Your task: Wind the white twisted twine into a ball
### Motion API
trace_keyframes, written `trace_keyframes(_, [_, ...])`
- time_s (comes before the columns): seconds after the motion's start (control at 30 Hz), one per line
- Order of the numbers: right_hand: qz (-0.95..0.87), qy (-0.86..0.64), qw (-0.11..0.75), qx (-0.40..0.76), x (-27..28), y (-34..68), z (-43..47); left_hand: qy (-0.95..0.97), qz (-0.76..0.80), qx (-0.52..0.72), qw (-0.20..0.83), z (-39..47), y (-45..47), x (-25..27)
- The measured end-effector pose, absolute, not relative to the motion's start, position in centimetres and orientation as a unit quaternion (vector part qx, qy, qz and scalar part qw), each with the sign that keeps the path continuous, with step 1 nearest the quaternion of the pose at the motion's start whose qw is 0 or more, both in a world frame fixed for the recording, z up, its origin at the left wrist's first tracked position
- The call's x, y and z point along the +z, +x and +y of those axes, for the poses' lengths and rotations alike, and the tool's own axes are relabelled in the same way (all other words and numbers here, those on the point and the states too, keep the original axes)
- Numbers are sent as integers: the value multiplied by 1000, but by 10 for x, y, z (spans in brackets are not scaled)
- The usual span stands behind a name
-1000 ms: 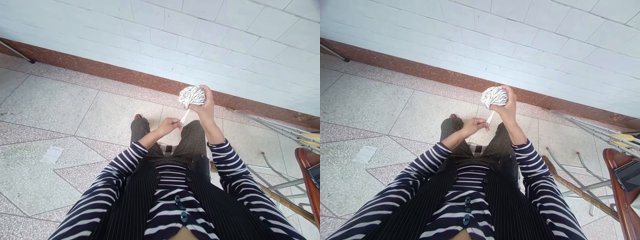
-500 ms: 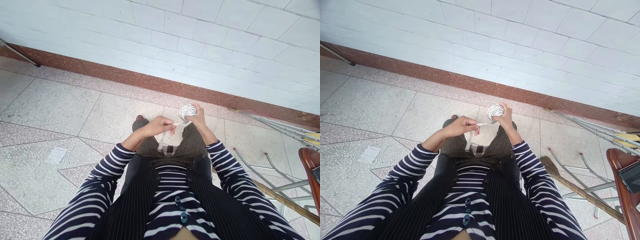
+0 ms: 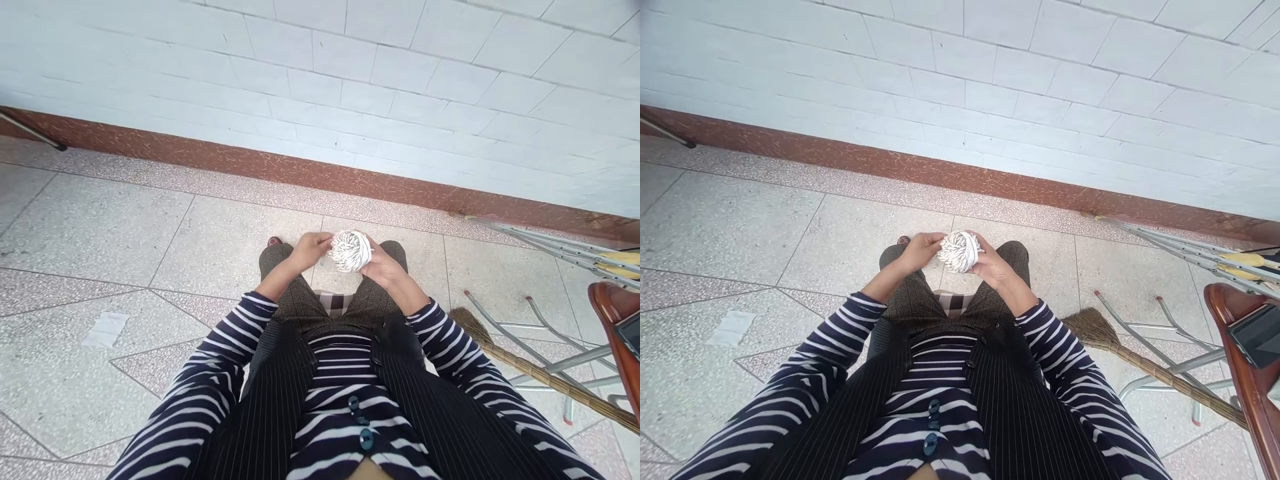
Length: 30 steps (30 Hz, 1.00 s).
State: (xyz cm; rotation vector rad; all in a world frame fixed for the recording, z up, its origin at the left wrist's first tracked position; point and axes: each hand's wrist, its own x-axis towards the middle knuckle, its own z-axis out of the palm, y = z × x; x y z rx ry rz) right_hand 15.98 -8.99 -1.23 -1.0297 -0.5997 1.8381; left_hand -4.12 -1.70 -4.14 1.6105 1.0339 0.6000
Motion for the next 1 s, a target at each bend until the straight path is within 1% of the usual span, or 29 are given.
trace_keyframes(0.1, [-234,-408,488,735,-12,160,-89,646,433,247,578,-35,-35,-52])
trace_keyframes(0.2, [-229,-427,520,704,-13,161,-87,654,412,216,597,-48,-31,-49])
trace_keyframes(0.37, [-266,-493,559,611,-14,158,-87,633,361,215,650,-59,-29,-31])
trace_keyframes(0.47, [-277,-505,589,566,-13,156,-88,624,349,203,669,-63,-31,-31])
trace_keyframes(0.57, [-270,-502,611,548,-12,156,-89,617,357,181,677,-70,-36,-35])
trace_keyframes(0.67, [-257,-516,607,547,-17,157,-91,613,368,161,681,-82,-39,-35])
trace_keyframes(0.77, [-298,-562,586,502,-28,156,-95,649,360,139,655,-96,-38,-28])
trace_keyframes(0.87, [-337,-619,544,456,-43,154,-100,702,349,132,606,-102,-37,-20])
trace_keyframes(1.0, [-299,-647,509,482,-60,152,-107,772,389,123,487,-97,-44,-23])
